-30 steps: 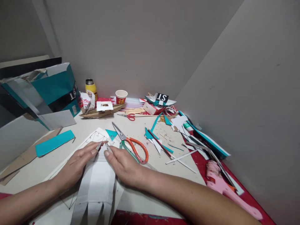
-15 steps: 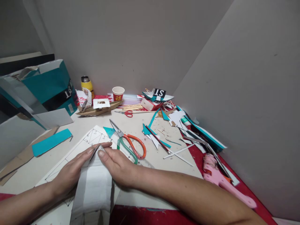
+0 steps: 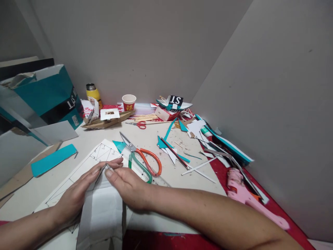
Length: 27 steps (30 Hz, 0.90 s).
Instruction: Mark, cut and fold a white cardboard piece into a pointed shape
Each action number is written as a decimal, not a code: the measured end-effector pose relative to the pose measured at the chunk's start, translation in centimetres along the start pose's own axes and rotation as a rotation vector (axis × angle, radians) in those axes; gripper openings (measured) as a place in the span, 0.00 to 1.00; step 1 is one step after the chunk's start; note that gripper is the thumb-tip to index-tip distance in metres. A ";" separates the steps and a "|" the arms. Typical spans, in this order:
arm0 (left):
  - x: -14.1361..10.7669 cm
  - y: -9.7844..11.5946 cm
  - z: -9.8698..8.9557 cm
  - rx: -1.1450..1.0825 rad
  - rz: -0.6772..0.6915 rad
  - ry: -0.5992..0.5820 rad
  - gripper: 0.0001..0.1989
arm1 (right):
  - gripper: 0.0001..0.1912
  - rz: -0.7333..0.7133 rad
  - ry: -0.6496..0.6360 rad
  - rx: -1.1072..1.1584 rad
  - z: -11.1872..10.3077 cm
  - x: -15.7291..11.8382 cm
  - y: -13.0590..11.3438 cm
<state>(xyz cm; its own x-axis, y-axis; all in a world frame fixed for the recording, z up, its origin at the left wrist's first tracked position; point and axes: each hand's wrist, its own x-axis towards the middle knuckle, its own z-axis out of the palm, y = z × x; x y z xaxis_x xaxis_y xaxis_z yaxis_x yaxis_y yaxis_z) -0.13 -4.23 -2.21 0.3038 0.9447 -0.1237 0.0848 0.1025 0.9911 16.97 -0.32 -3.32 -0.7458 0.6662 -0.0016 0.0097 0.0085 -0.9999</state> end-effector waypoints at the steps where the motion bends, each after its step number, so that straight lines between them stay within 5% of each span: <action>1: 0.0 0.0 0.0 -0.003 0.001 0.000 0.19 | 0.30 0.004 -0.002 0.007 0.0 0.0 0.0; 8: 0.0 0.1 0.2 -0.140 0.004 0.070 0.17 | 0.27 0.077 -0.009 0.020 -0.2 0.0 0.4; 12: 0.3 0.8 -0.3 -0.229 0.029 0.169 0.16 | 0.23 0.001 0.055 -0.029 -0.4 0.0 0.1; 27: -0.1 0.9 0.2 -0.126 0.127 0.222 0.18 | 0.23 0.016 0.057 0.054 0.5 -0.3 -0.5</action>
<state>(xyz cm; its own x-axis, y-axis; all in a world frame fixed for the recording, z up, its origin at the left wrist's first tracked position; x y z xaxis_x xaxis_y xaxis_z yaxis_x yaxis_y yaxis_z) 0.06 -4.33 -1.29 0.0880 0.9961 0.0020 -0.0639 0.0036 0.9980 16.85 -0.90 -2.83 -0.7069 0.7070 -0.0183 -0.0159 -0.0417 -0.9990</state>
